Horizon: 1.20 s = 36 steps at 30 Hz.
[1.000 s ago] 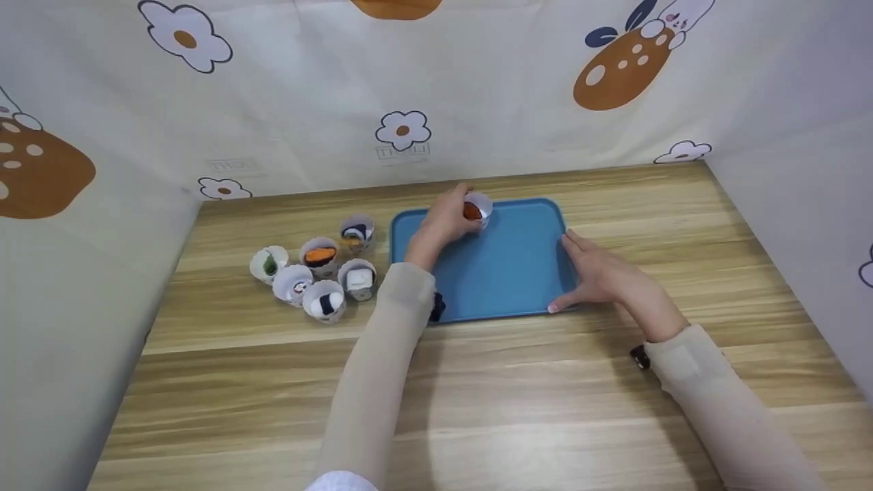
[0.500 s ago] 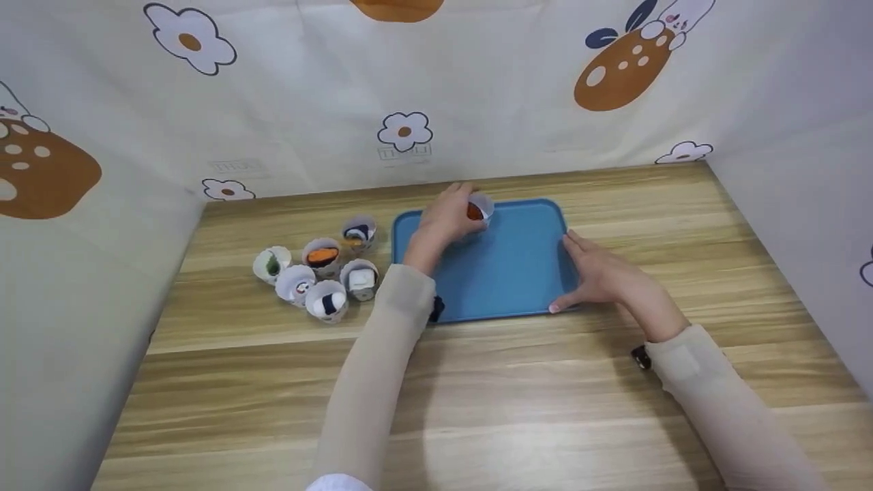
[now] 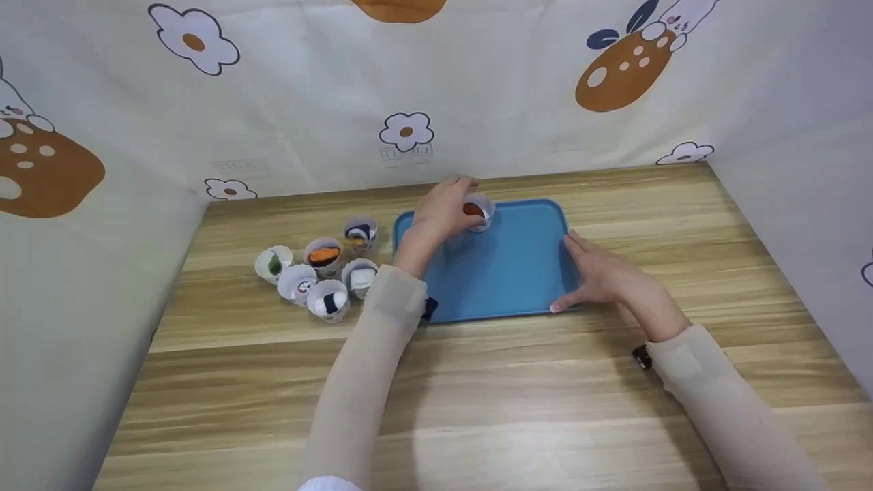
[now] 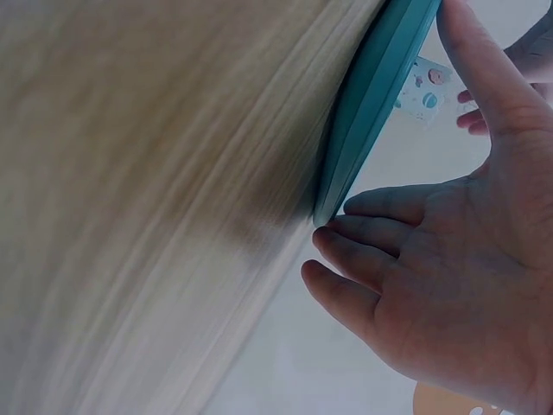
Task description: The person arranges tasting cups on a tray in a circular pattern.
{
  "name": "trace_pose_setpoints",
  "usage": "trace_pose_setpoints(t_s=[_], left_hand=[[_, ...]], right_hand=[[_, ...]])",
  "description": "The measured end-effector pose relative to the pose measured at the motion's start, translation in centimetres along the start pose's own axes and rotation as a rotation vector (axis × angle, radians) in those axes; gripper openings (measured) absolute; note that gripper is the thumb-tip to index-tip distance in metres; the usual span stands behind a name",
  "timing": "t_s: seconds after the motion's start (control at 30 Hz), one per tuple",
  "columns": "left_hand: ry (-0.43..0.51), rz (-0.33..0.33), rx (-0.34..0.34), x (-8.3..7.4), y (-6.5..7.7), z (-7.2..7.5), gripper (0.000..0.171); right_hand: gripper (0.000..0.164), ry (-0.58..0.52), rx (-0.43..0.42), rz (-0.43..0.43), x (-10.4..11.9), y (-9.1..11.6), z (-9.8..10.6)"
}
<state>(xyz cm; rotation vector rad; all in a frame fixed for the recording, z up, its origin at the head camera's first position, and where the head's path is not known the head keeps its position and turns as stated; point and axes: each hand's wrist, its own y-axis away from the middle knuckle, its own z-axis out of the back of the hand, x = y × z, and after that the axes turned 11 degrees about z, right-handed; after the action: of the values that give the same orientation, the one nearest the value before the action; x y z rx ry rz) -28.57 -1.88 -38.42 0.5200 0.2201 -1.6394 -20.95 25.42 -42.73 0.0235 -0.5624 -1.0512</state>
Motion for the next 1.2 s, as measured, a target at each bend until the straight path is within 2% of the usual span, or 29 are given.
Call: trace_pose_setpoints(t_s=[0.3,0.47,0.73,1.0,1.2], left_hand=[[0.019,-0.022,0.005,-0.7,1.9,2.1,0.063],[0.052,-0.082,-0.002,-1.1,3.4,3.3,0.063],[0.056,-0.161,-0.04,-1.6,6.1,5.3,0.063],[0.077,-0.216,-0.086,-1.5,8.7,7.0,0.062],[0.059,-0.234,-0.134,-0.7,10.0,8.0,0.062]], right_hand=[[0.139,-0.007,0.003,-0.015,0.0,0.2,0.1],[0.138,-0.001,0.0,-0.004,0.0,0.1,0.1],[0.136,-0.003,-0.006,0.017,0.0,0.1,0.1],[0.136,0.006,-0.007,0.013,-0.1,0.1,0.0],[0.137,0.001,-0.004,0.006,0.0,0.1,0.1]])
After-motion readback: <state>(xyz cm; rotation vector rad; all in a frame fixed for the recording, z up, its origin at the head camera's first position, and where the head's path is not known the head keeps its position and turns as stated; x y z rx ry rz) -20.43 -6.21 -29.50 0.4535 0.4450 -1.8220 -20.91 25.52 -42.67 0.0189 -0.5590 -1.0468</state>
